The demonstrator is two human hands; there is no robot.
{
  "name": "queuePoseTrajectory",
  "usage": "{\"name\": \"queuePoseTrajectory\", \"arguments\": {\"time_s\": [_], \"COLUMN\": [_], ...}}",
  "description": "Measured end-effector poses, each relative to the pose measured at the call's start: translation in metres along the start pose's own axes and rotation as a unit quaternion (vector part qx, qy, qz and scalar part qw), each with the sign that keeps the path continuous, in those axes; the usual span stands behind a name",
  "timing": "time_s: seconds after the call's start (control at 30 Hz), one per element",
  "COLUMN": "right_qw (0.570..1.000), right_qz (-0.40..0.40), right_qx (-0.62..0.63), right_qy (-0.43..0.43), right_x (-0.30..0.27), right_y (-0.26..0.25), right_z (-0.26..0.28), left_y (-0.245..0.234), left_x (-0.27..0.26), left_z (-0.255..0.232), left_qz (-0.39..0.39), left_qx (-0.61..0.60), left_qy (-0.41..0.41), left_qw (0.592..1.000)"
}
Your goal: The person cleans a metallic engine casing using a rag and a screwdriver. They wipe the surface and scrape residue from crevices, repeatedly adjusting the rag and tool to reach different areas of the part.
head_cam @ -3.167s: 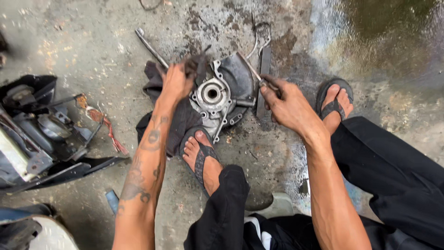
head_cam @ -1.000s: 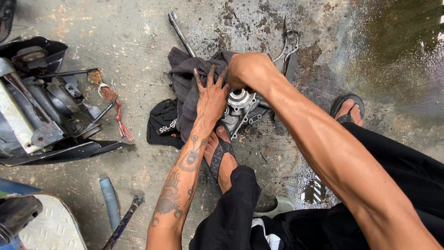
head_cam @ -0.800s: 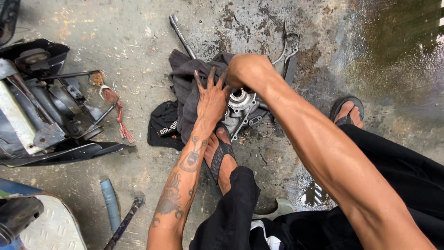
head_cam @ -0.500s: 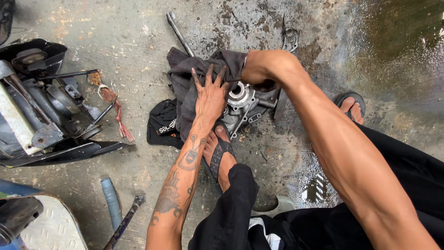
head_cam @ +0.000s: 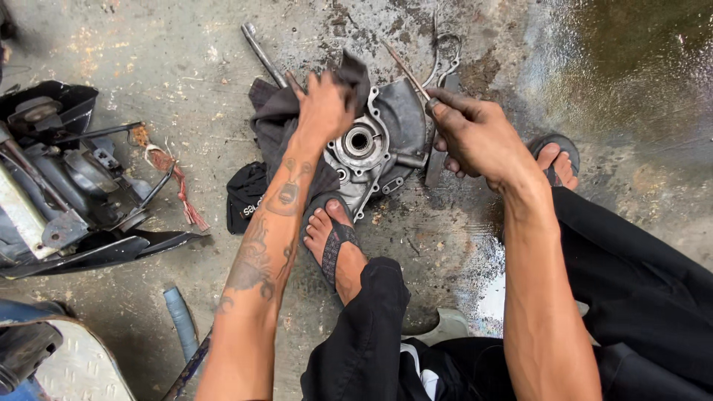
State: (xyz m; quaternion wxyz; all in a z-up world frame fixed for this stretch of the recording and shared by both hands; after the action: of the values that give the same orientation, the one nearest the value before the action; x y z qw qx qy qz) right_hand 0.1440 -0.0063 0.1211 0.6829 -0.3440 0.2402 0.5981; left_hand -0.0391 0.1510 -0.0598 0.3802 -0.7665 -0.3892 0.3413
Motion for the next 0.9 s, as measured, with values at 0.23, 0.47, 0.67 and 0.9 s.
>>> {"name": "queuePoseTrajectory", "arguments": {"time_s": [0.23, 0.47, 0.67, 0.9], "right_qw": [0.998, 0.999, 0.988, 0.989], "right_qz": [-0.004, -0.016, -0.06, -0.053], "right_qx": [0.067, 0.034, 0.097, 0.089], "right_qy": [-0.015, -0.017, -0.109, -0.102], "right_x": [0.005, -0.003, 0.009, 0.005], "right_y": [-0.012, -0.023, -0.028, -0.025], "right_z": [-0.012, -0.01, -0.016, -0.019], "left_y": [0.048, 0.049, 0.079, 0.022], "left_x": [-0.006, -0.005, 0.036, -0.006], "left_z": [-0.004, -0.009, 0.093, -0.018], "left_qz": [0.155, 0.354, 0.169, 0.151], "left_qx": [0.331, 0.463, 0.048, 0.437], "left_qy": [0.087, 0.053, -0.081, 0.077], "left_qw": [0.927, 0.811, 0.981, 0.883]}}
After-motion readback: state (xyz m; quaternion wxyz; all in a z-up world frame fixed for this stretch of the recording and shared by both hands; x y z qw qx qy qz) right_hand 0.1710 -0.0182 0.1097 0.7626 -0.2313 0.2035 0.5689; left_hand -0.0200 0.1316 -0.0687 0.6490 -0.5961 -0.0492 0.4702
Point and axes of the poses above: each hand's wrist, its own x-axis towards the middle knuckle, its own y-axis out of the palm, z = x × y, the point moved 8 cm from there along x, towards the middle knuckle
